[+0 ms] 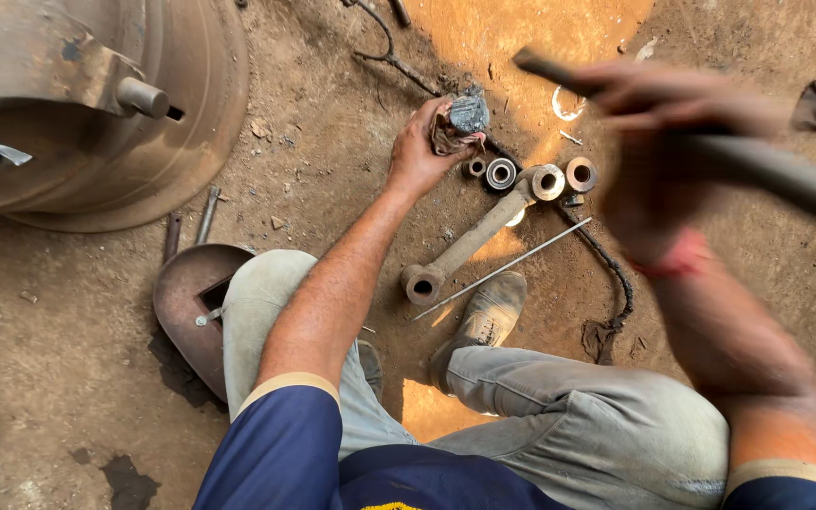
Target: The person sits on the ground and uses a hammer to strike a small metal part held with a cloth. They then use a welding torch to heat the same part, producing sparks. The person continues to hammer and weld the part repeatedly.
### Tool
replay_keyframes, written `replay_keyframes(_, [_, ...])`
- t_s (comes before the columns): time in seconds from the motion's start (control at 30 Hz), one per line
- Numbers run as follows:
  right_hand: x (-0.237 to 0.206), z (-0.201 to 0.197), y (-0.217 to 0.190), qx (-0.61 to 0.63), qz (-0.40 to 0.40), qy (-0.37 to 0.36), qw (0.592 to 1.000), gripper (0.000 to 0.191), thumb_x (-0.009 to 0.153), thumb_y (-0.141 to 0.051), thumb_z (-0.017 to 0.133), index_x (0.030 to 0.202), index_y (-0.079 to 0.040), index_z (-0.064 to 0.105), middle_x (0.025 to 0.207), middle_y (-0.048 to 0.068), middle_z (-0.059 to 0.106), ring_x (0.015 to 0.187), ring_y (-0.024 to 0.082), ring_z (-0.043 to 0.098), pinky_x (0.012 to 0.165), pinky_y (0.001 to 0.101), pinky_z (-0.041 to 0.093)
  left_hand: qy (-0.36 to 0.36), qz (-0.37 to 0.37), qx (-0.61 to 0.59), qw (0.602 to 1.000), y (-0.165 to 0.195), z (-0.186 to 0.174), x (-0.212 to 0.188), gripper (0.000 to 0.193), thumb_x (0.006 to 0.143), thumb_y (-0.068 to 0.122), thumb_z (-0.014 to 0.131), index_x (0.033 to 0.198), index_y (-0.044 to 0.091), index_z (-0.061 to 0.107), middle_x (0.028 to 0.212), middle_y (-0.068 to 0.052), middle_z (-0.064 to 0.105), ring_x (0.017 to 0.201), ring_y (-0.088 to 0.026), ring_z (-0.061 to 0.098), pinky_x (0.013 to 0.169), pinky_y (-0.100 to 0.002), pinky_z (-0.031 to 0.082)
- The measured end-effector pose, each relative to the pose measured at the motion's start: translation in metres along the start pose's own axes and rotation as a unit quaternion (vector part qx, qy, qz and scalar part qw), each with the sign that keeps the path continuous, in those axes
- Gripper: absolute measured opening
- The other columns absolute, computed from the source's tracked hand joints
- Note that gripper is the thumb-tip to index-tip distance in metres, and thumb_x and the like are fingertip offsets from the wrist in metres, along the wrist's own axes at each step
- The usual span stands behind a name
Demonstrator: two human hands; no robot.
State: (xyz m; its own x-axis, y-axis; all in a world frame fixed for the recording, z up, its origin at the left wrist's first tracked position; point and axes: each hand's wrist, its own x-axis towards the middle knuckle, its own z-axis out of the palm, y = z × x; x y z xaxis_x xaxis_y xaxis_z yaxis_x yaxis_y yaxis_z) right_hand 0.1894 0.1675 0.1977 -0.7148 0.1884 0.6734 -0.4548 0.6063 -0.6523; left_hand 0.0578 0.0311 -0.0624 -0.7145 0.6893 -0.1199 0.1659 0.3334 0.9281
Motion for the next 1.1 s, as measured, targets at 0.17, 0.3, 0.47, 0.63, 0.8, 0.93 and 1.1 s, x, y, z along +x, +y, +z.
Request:
replay_keyframes(0.17, [-0.001, 0.047, 0.029, -0.122, 0.112, -0.196, 0.967, 0.013, 0.105, 0.003, 0.065, 0.114, -0.001, 0.057, 0.126, 0.018, 0.07, 0.118, 0.029, 0.071, 0.092, 0.0379, 0.062, 0.002, -0.019, 0.001, 1.0, 0.006, -0.002, 0.003, 0.085, 0.073, 0.041, 0.097, 0.142, 0.027, 0.05, 0.132, -0.008, 0.064, 0.124, -0.029, 0.066, 0.105, -0.051, 0.057])
replay_keyframes(0.3, [-0.017, 0.022, 0.031, 0.036, 0.077, -0.088, 0.992, 0.014, 0.108, 0.007, 0.062, 0.115, 0.0, 0.052, 0.119, 0.012, 0.067, 0.113, 0.023, 0.071, 0.102, 0.0411, 0.063, 0.022, -0.008, 0.056, 0.998, 0.007, 0.002, 0.003, 0.089, 0.067, 0.037, 0.1, 0.141, 0.026, 0.051, 0.133, -0.011, 0.063, 0.125, -0.042, 0.055, 0.102, -0.063, 0.043])
replay_keyframes(0.47, [-0.011, 0.03, 0.026, -0.188, 0.136, -0.131, 0.964, 0.019, 0.105, 0.011, 0.063, 0.118, -0.003, 0.06, 0.106, 0.015, 0.071, 0.093, 0.027, 0.07, 0.078, 0.04, 0.058, 0.007, -0.028, 0.005, 1.0, 0.006, 0.001, 0.005, 0.083, 0.072, 0.039, 0.095, 0.14, 0.027, 0.049, 0.133, -0.009, 0.063, 0.128, -0.033, 0.06, 0.108, -0.056, 0.049])
replay_keyframes(0.63, [0.016, 0.03, 0.014, -0.086, 0.099, -0.104, 0.986, 0.018, 0.112, 0.005, 0.057, 0.121, -0.001, 0.043, 0.111, 0.018, 0.066, 0.102, 0.028, 0.07, 0.086, 0.0368, 0.06, 0.005, 0.031, 0.034, 0.999, 0.0, -0.002, 0.01, 0.079, 0.078, 0.041, 0.094, 0.14, 0.022, 0.048, 0.131, -0.006, 0.07, 0.127, -0.029, 0.064, 0.126, -0.063, 0.026])
replay_keyframes(0.8, [0.011, 0.034, 0.021, 0.072, 0.082, -0.026, 0.994, 0.021, 0.12, 0.0, 0.055, 0.13, -0.006, 0.038, 0.117, 0.013, 0.064, 0.107, 0.023, 0.069, 0.1, 0.0363, 0.062, 0.023, 0.043, 0.034, 0.998, -0.005, 0.003, 0.007, 0.082, 0.076, 0.042, 0.094, 0.14, 0.019, 0.049, 0.132, -0.006, 0.068, 0.128, -0.033, 0.061, 0.122, -0.065, 0.023])
replay_keyframes(0.93, [0.006, 0.035, 0.042, 0.021, 0.134, -0.077, 0.988, 0.021, 0.121, 0.004, 0.057, 0.127, -0.003, 0.039, 0.109, 0.016, 0.064, 0.104, 0.027, 0.072, 0.097, 0.0366, 0.062, 0.034, 0.065, 0.022, 0.997, -0.005, 0.002, 0.003, 0.082, 0.077, 0.044, 0.096, 0.14, 0.02, 0.05, 0.133, -0.007, 0.068, 0.129, -0.033, 0.063, 0.125, -0.062, 0.034])
replay_keyframes(1.1, [0.0, 0.02, 0.04, 0.057, 0.13, -0.002, 0.99, 0.019, 0.121, 0.006, 0.05, 0.129, -0.008, 0.039, 0.107, 0.014, 0.064, 0.103, 0.027, 0.072, 0.099, 0.0413, 0.066, 0.01, -0.009, 0.016, 1.0, 0.0, 0.005, 0.005, 0.082, 0.076, 0.042, 0.092, 0.142, 0.02, 0.048, 0.138, -0.007, 0.065, 0.132, -0.032, 0.059, 0.119, -0.063, 0.029])
